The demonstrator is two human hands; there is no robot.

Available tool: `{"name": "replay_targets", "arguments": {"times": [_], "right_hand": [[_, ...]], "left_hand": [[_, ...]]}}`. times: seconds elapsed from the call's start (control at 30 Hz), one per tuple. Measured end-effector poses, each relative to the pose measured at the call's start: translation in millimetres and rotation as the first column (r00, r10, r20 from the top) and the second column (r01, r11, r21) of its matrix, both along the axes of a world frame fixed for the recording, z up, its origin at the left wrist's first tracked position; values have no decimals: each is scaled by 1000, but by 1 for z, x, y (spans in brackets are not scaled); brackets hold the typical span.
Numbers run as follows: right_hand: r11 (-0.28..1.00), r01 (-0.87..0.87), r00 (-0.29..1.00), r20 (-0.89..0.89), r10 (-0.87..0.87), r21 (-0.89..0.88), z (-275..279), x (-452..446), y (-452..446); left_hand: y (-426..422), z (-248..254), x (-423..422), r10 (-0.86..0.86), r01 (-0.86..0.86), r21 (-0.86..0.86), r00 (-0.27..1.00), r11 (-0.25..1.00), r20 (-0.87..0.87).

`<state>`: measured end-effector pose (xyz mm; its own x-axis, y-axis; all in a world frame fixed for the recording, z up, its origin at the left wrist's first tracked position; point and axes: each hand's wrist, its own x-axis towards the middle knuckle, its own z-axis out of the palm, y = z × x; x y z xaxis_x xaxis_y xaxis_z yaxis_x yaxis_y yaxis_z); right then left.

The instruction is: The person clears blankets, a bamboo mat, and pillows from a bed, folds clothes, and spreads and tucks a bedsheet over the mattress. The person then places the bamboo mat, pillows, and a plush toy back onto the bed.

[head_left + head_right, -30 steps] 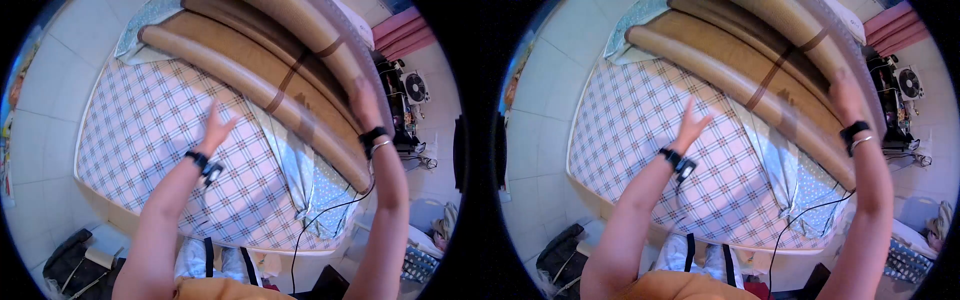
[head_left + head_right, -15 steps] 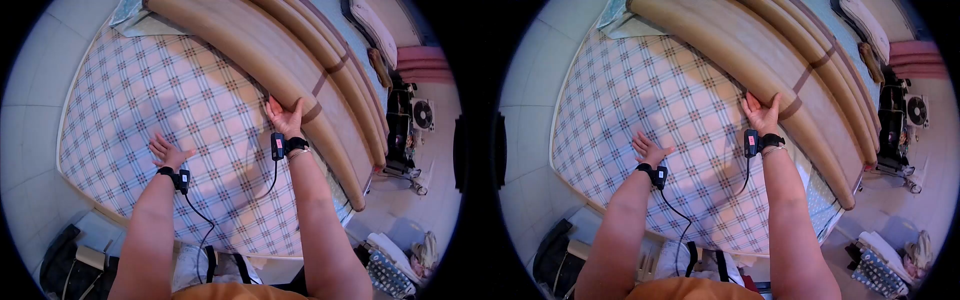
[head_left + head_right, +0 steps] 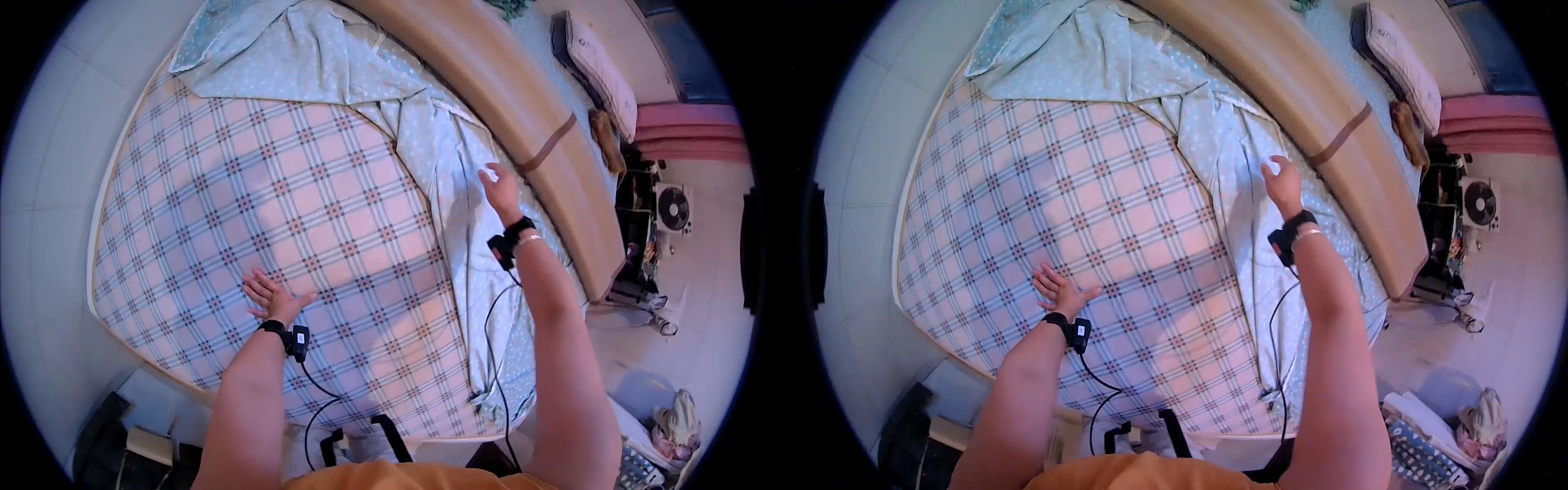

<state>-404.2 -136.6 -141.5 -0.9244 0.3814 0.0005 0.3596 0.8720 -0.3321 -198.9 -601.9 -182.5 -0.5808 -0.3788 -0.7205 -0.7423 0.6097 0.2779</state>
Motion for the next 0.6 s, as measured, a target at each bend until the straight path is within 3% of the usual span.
{"name": "replay_targets", "arguments": {"times": [0.07, 0.13, 0.2, 0.23, 0.27, 0.3, 0.33, 0.37, 0.4, 0.43, 0.47, 0.5, 0.53, 0.57, 0.6], "right_hand": [[881, 384, 917, -1, -400, 277, -1, 9, -7], [906, 393, 918, -19, -395, 154, -31, 24, 18], [969, 183, 947, 295, -128, -168, -32, 25, 6], [989, -1, 1000, 13, 3, -147, -40, 43, -9], [992, -22, 996, 83, 32, -122, -15, 59, -56], [974, -88, 981, 149, 121, -210, 9, 82, -105], [954, -216, 973, 31, 227, -210, 18, 119, -150], [929, -31, 896, 403, 189, -369, 60, 148, -204], [807, -449, 869, 21, 494, -384, 47, 194, -227], [655, -493, 775, 53, 630, -572, 35, 231, -250], [558, -489, 779, -47, 625, -670, 48, 255, -281], [423, -378, 724, 22, 690, -824, 62, 266, -300], [395, -214, 766, 97, 636, -893, 66, 279, -314], [377, -188, 812, 72, 579, -907, 78, 282, -322], [356, -157, 854, 54, 517, -921, 88, 289, -327]], "left_hand": [[1, 3, -4, -4, 6, -45, 1000, 999, 29], [5, 8, -2, -7, 9, -47, 999, 999, 46], [2, 7, -10, -4, 6, -48, 999, 999, 37], [1, 9, -6, -11, 14, -55, 999, 998, 45], [4, 10, -5, -15, 17, -56, 999, 998, 41], [5, 13, -6, -4, 6, -39, 999, 999, 45], [6, 14, -4, -7, 8, -28, 999, 1000, 40], [5, 13, -3, -16, 17, -39, 1000, 999, 25], [4, 11, -3, -28, 28, -53, 1000, 998, 7], [3, -3, 0, -34, 34, -52, 999, 998, -1], [3, -33, 6, -94, 84, -252, 995, 964, -29], [3, -65, 11, -154, 119, -445, 987, 888, -42], [4, -102, 19, -154, 117, -452, 987, 884, -45], [2, -141, 25, -255, 255, -718, 961, 648, 111], [-6, -114, 20, -239, 204, -521, 971, 829, 0]]}}
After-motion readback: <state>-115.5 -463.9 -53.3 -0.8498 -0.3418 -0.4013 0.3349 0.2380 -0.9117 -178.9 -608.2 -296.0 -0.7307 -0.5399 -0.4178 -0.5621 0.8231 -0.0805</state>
